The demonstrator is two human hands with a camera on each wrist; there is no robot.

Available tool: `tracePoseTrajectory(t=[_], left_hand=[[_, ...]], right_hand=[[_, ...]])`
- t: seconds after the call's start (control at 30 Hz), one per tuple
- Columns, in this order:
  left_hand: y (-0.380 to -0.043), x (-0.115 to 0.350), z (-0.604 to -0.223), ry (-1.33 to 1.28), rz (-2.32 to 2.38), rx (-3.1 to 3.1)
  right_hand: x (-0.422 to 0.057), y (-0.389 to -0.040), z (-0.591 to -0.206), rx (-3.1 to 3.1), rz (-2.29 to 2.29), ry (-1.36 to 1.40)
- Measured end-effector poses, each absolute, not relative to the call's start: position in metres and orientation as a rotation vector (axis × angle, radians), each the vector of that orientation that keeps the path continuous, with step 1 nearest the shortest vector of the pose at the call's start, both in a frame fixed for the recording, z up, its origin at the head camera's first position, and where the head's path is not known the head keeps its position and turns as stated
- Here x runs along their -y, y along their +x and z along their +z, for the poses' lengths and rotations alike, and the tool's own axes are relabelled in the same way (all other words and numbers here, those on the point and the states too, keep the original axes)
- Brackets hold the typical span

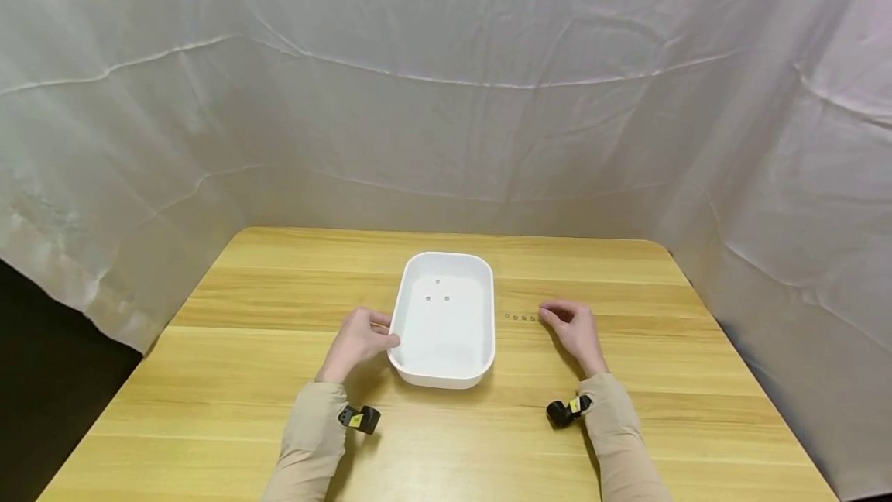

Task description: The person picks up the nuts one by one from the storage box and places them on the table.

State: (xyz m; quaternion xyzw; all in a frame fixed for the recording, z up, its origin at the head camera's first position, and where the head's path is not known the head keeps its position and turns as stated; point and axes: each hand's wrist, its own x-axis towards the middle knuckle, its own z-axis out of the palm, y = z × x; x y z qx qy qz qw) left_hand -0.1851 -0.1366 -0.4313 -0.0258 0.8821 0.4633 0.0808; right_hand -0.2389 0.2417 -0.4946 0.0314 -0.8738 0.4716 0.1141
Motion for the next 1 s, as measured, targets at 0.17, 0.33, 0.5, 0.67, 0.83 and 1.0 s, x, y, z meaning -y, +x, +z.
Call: tracePoseTrajectory(t=[0.17, 0.33, 0.5, 0.67, 0.83, 1.0], left_hand=[[-0.185, 0.137, -0.432, -0.079, 1.393, -2.635], [-0.184, 0.136, -0.432, -0.084, 1.395, -2.634], [-0.184, 0.136, -0.431, -0.053, 1.401, -2.645], [-0.184, 0.135, -0.430, -0.043, 1.410, -2.646], [-0.183, 0.135, -0.429, -0.054, 1.405, -2.641], [-0.184, 0.135, -0.429, -0.066, 1.397, -2.636]], right_hand=[[-0.240, -0.238, -0.500, 2.559, 1.343, 0.136], [-0.239, -0.237, -0.502, 2.555, 1.275, 0.161], [-0.238, -0.236, -0.502, 2.565, 1.223, 0.146], [-0.238, -0.235, -0.505, 2.567, 1.168, 0.158], [-0.239, -0.235, -0.506, 2.568, 1.154, 0.180], [-0.239, -0.236, -0.507, 2.574, 1.143, 0.190]])
